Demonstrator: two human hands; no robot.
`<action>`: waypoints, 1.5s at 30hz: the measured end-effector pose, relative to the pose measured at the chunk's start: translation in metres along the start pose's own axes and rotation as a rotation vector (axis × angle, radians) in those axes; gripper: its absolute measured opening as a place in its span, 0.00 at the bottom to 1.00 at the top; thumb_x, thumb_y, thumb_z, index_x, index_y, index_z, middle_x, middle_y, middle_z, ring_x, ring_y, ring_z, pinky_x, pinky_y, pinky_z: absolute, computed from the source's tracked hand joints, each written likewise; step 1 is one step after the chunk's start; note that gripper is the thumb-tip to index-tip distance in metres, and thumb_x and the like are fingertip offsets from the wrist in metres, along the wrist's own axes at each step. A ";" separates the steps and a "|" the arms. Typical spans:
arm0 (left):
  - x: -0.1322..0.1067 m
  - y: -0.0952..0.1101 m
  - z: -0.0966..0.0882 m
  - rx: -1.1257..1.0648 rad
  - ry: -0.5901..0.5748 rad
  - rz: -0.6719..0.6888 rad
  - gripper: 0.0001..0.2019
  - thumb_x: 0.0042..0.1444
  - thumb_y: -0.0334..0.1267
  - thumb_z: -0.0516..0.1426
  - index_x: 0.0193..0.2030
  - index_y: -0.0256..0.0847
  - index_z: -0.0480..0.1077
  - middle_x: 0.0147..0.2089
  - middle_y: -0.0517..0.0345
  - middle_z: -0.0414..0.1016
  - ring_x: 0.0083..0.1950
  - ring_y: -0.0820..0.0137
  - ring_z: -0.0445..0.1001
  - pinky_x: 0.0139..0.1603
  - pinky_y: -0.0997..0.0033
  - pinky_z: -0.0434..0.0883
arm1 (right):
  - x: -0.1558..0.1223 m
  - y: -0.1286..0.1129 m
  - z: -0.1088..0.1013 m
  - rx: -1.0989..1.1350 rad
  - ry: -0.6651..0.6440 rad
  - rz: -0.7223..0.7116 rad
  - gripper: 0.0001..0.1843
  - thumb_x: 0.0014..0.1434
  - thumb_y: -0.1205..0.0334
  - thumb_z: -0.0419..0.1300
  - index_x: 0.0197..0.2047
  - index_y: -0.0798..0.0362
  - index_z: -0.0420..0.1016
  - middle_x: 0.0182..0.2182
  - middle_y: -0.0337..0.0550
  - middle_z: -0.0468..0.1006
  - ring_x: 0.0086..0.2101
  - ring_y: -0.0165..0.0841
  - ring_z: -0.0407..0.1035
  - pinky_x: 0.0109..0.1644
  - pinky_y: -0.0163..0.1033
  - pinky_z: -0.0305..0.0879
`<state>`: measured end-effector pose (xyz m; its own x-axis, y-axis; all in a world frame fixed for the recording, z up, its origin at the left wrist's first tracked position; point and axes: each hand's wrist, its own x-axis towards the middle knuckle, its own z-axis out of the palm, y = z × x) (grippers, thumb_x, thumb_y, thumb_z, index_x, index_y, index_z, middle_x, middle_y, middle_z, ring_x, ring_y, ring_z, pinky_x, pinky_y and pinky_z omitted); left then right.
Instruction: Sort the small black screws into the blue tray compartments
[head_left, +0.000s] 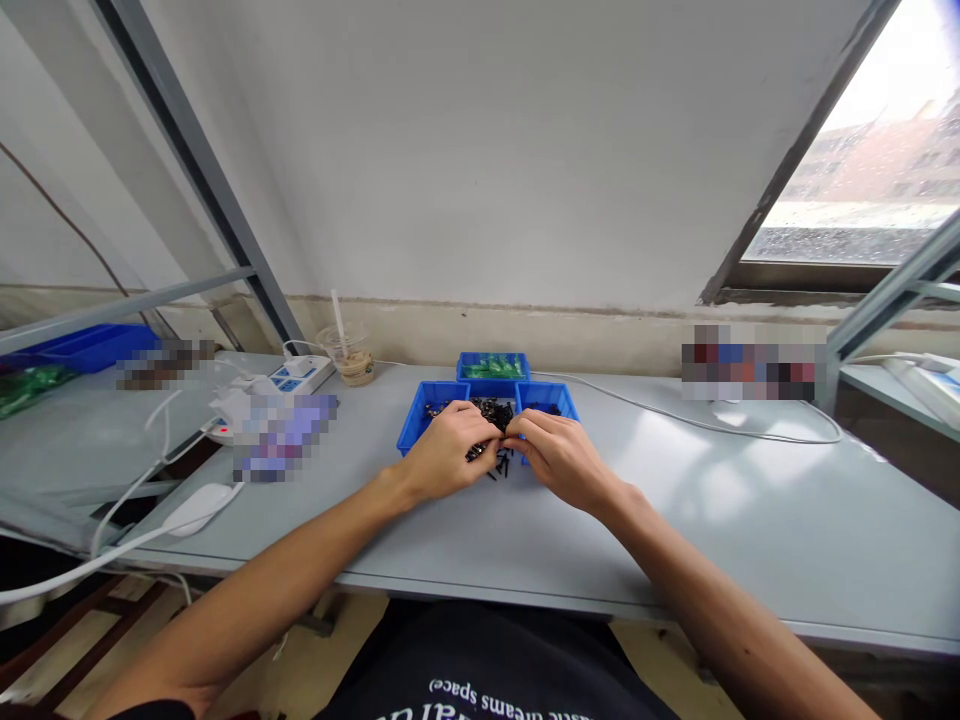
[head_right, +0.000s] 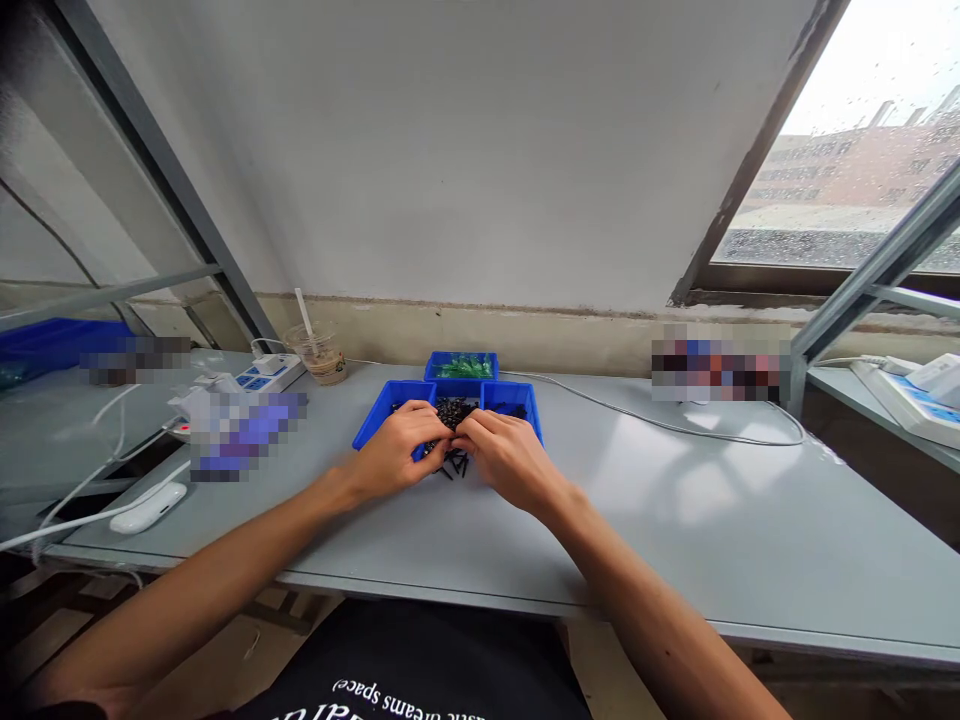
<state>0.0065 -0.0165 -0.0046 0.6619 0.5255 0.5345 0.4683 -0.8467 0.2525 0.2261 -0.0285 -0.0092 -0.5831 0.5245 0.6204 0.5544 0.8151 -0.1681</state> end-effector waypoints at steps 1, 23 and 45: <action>0.000 0.000 0.000 0.003 -0.002 -0.001 0.09 0.67 0.34 0.53 0.39 0.40 0.74 0.36 0.59 0.79 0.40 0.68 0.75 0.56 0.60 0.66 | 0.000 0.000 0.000 0.000 -0.007 -0.001 0.08 0.74 0.60 0.53 0.43 0.52 0.71 0.36 0.43 0.77 0.34 0.32 0.69 0.39 0.37 0.61; 0.001 0.002 -0.001 0.030 -0.019 -0.001 0.11 0.69 0.36 0.52 0.36 0.40 0.73 0.34 0.59 0.77 0.39 0.69 0.74 0.55 0.61 0.66 | 0.001 -0.001 0.002 -0.018 0.020 -0.036 0.11 0.75 0.63 0.50 0.41 0.52 0.70 0.34 0.43 0.77 0.33 0.32 0.68 0.39 0.37 0.62; 0.001 0.002 0.000 0.042 0.019 0.030 0.11 0.68 0.36 0.53 0.37 0.41 0.74 0.34 0.59 0.79 0.39 0.69 0.75 0.56 0.61 0.66 | 0.001 -0.003 0.001 -0.037 0.008 -0.013 0.13 0.76 0.60 0.49 0.39 0.52 0.69 0.33 0.42 0.75 0.32 0.31 0.66 0.39 0.36 0.60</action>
<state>0.0077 -0.0174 -0.0033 0.6649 0.4983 0.5564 0.4729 -0.8575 0.2027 0.2232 -0.0305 -0.0087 -0.5857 0.5123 0.6281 0.5685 0.8120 -0.1323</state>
